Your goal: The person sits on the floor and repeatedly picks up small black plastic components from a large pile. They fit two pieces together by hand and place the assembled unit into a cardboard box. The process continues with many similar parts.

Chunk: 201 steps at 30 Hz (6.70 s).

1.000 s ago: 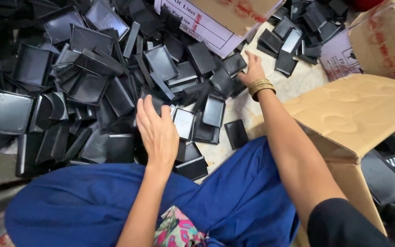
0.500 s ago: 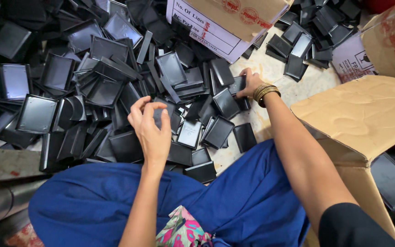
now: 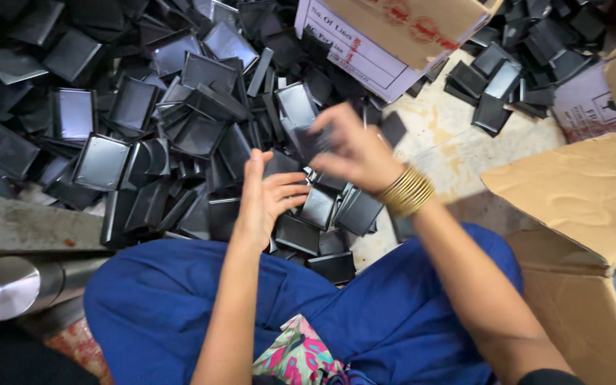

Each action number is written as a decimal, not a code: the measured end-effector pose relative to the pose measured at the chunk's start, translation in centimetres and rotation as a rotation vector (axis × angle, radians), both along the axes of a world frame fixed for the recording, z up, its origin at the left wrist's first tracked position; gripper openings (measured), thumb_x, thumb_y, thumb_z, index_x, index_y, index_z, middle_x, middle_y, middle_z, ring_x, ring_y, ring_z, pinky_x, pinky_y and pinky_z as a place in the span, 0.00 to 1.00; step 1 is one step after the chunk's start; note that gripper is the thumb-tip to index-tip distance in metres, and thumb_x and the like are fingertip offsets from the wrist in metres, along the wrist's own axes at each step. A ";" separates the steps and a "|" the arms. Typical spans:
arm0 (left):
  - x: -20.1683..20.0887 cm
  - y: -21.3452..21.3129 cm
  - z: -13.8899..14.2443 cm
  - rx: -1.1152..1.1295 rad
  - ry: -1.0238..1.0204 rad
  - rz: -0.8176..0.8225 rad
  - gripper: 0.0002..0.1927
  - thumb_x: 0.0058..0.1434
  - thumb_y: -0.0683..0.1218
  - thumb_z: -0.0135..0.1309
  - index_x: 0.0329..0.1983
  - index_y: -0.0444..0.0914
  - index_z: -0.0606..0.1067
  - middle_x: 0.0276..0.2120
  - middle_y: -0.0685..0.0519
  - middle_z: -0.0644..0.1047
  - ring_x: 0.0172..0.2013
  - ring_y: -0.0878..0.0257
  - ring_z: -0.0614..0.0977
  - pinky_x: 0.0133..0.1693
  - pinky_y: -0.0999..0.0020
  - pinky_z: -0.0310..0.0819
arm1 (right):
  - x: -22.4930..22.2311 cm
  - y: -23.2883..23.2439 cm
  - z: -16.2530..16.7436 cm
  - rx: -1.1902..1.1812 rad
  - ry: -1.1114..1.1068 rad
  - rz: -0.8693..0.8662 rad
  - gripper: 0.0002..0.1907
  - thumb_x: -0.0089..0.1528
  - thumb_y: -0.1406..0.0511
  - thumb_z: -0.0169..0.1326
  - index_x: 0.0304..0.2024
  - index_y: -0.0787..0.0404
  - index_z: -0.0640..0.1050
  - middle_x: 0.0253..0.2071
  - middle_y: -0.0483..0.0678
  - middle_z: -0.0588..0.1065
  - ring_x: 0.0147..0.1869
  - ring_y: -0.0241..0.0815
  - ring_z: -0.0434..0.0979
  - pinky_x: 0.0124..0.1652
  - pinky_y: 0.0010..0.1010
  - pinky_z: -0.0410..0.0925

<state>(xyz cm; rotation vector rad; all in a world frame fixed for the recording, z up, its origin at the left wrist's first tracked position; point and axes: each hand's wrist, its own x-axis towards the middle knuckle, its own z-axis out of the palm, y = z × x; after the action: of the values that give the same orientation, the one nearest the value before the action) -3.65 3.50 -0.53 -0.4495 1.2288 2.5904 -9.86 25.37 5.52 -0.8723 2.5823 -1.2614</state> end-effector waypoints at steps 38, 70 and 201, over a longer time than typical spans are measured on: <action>-0.2 -0.3 -1.6 0.343 0.342 0.284 0.27 0.75 0.61 0.40 0.70 0.42 0.66 0.54 0.51 0.76 0.52 0.62 0.78 0.55 0.64 0.73 | -0.7 -0.4 -0.4 -0.884 -1.107 0.186 0.34 0.67 0.60 0.54 0.73 0.57 0.59 0.63 0.53 0.74 0.63 0.52 0.78 0.63 0.41 0.69; 0.5 -0.4 -0.5 -0.124 0.654 0.492 0.26 0.73 0.56 0.39 0.65 0.35 0.69 0.56 0.47 0.76 0.56 0.60 0.77 0.61 0.66 0.70 | 5.4 -7.3 -1.9 -0.329 -0.224 -0.137 0.29 0.58 0.63 0.65 0.59 0.58 0.69 0.49 0.47 0.78 0.48 0.36 0.80 0.46 0.29 0.74; -1.1 -3.1 -2.9 -0.518 0.470 0.661 0.38 0.73 0.74 0.26 0.59 0.38 0.67 0.45 0.54 0.71 0.41 0.65 0.73 0.45 0.71 0.66 | -2.4 -1.3 4.5 -0.596 -0.200 -0.316 0.17 0.60 0.64 0.63 0.49 0.62 0.76 0.42 0.42 0.79 0.44 0.36 0.81 0.41 0.28 0.75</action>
<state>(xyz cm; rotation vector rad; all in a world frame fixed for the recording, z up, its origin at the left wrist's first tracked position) -4.75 0.42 -3.46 -0.3942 2.2656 2.9882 -12.26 24.07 10.03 -0.3710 2.2655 -2.1463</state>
